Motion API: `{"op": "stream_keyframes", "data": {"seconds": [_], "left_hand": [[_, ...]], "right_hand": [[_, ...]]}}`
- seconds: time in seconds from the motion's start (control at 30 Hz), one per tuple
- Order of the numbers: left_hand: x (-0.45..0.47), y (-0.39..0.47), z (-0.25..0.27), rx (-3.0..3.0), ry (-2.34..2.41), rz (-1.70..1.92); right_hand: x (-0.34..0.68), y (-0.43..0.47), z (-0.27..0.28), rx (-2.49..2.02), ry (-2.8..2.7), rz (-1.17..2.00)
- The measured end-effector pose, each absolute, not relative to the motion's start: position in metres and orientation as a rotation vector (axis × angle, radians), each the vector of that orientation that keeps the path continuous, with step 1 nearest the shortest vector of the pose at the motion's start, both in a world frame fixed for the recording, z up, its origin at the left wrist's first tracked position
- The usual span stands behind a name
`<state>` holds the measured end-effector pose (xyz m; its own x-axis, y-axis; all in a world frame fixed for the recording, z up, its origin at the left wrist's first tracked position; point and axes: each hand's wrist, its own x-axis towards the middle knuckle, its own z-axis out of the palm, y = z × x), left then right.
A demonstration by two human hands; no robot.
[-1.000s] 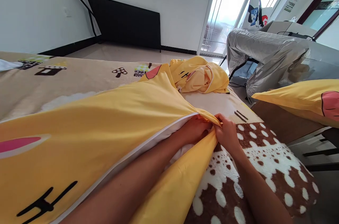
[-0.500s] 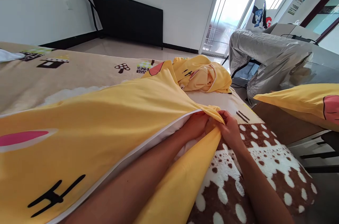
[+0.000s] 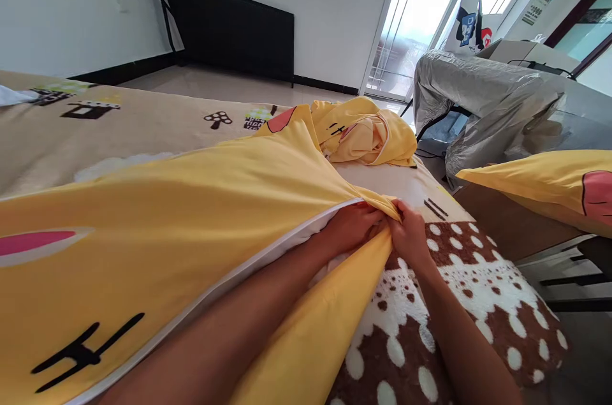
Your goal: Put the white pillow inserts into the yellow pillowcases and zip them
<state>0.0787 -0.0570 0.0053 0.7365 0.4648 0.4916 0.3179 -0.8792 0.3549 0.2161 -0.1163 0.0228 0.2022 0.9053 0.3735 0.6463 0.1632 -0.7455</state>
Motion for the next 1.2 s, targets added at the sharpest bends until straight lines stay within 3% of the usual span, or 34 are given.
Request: {"op": "stream_keyframes", "data": {"seconds": [0.33, 0.7, 0.9, 1.07, 1.2], "left_hand": [[0.08, -0.059, 0.008, 2.581, 0.708, 0.852], [0.079, -0.058, 0.01, 2.547, 0.767, 0.849], [0.076, -0.057, 0.007, 2.573, 0.821, 0.993], [0.075, -0.058, 0.005, 2.612, 0.799, 0.962], [0.072, -0.059, 0.006, 2.67, 0.714, 0.871]], "right_hand": [[0.209, -0.115, 0.021, -1.189, -0.875, 0.906], [0.203, -0.105, 0.012, -1.178, -0.766, 1.031], [0.216, -0.102, 0.011, -1.485, -1.223, 0.76], [0.222, -0.107, 0.017, -1.878, -1.643, 0.188], [0.221, -0.11, 0.018, -1.991, -1.724, -0.026]]}}
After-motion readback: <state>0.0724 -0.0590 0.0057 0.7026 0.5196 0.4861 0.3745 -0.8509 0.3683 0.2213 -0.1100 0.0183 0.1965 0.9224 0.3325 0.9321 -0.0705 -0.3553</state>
